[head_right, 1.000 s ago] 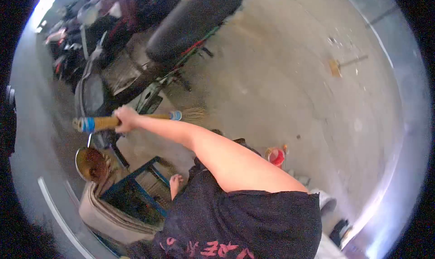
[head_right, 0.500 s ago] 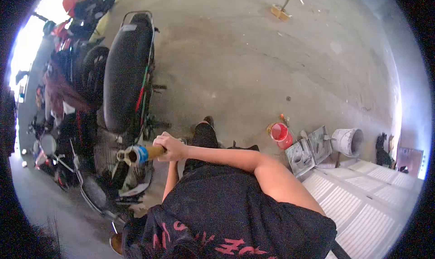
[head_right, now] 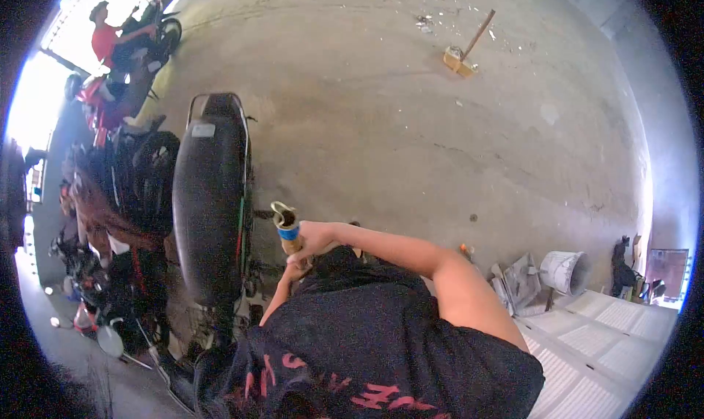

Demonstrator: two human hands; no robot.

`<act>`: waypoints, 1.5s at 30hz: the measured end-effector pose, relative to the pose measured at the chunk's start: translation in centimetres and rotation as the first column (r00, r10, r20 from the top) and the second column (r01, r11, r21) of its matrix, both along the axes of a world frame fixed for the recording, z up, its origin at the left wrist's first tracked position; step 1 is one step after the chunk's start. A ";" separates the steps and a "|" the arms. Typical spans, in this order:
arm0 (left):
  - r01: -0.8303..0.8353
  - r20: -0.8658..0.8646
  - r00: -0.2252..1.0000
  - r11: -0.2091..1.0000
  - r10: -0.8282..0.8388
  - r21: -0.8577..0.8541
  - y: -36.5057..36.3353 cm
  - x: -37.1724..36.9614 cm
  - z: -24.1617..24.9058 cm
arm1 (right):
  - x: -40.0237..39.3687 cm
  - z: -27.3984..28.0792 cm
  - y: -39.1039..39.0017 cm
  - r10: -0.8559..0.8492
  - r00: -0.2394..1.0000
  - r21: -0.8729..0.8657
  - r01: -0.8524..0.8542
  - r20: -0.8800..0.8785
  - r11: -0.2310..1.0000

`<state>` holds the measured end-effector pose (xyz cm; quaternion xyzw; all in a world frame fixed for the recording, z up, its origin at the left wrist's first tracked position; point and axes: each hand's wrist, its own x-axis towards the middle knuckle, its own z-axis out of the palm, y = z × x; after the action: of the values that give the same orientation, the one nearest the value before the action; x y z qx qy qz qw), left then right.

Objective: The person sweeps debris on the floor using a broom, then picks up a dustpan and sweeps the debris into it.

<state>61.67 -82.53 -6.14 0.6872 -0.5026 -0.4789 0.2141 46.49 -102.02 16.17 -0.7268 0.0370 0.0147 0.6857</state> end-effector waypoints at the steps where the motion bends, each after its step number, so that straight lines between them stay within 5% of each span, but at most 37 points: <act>1: -0.005 -0.066 0.998 1.000 0.004 -0.019 -1.7 0.4 -0.1 | -0.2 0.5 -2.3 -0.013 0.991 -0.067 0.021 0.130 0.998; 4: 0.055 -0.145 0.988 0.996 -0.045 0.064 -7.0 0.7 -0.4 | -1.5 0.9 -8.0 -0.070 0.982 -0.127 0.093 0.177 0.988; 10: 0.220 -0.215 0.957 0.971 -0.197 0.090 -21.1 -0.1 -4.0 | -6.8 0.6 -17.5 -0.511 0.859 -0.092 0.507 -0.027 0.857; 12: 0.304 -0.312 0.919 0.936 -0.240 0.178 -25.9 -0.7 -7.5 | -8.8 0.3 -22.1 -0.497 0.847 -0.195 0.529 0.191 0.826; 14: 0.360 -0.228 0.919 0.922 -0.323 0.145 -32.2 -2.2 -8.4 | -10.4 0.2 -27.1 -0.458 0.864 -0.158 0.492 0.208 0.856; 16: 0.443 -0.082 0.896 0.893 -0.437 0.079 -38.2 -3.0 -8.3 | -11.9 0.2 -32.0 -0.518 0.816 0.057 0.522 0.254 0.851; 18: 0.216 -0.588 0.802 0.969 -0.106 0.118 -42.2 -3.3 -4.4 | -12.9 3.0 -35.9 -0.593 0.766 0.222 0.551 0.248 0.805; 19: 0.199 -0.583 0.808 0.970 -0.083 0.138 -45.1 -3.6 -3.1 | -13.5 4.9 -38.3 -0.654 0.719 0.331 0.573 0.236 0.750; 22: 0.379 -0.217 0.904 0.926 -0.368 0.009 -55.9 -4.4 -0.9 | -14.7 8.4 -45.0 -0.677 0.634 0.495 0.481 0.373 0.724; 25: 0.568 0.179 0.808 0.823 -0.562 0.016 -62.2 -4.7 0.7 | -16.0 10.1 -50.9 -0.740 0.520 0.551 0.500 0.427 0.669; 28: 0.616 0.238 0.764 0.788 -0.600 0.009 -69.5 -5.4 7.6 | -17.3 11.6 -56.3 -0.732 0.526 0.491 0.543 0.434 0.681; 34: 0.634 0.137 0.771 0.770 -0.622 -0.070 -77.9 -4.8 1.1 | -18.6 9.5 -63.9 -0.792 0.451 0.427 0.672 0.412 0.605; 38: 0.584 0.063 0.807 0.777 -0.587 -0.234 -87.0 -3.2 1.4 | -17.5 8.8 -70.7 -0.913 0.307 0.562 0.720 0.268 0.407; 40: 0.618 0.271 0.740 0.781 -0.616 0.087 -93.6 -1.7 6.4 | -17.3 8.0 -74.5 -0.880 0.319 0.544 0.695 0.352 0.470; 45: 0.757 0.296 0.625 0.654 -0.722 -0.003 -105.4 4.3 4.8 | -13.2 7.5 -82.3 -0.888 0.324 0.494 0.742 0.326 0.452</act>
<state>65.99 -187.94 -1.31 0.4626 -0.7939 -0.3934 -0.0288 33.34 -184.30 23.72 -0.4813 0.2019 -0.5377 0.6621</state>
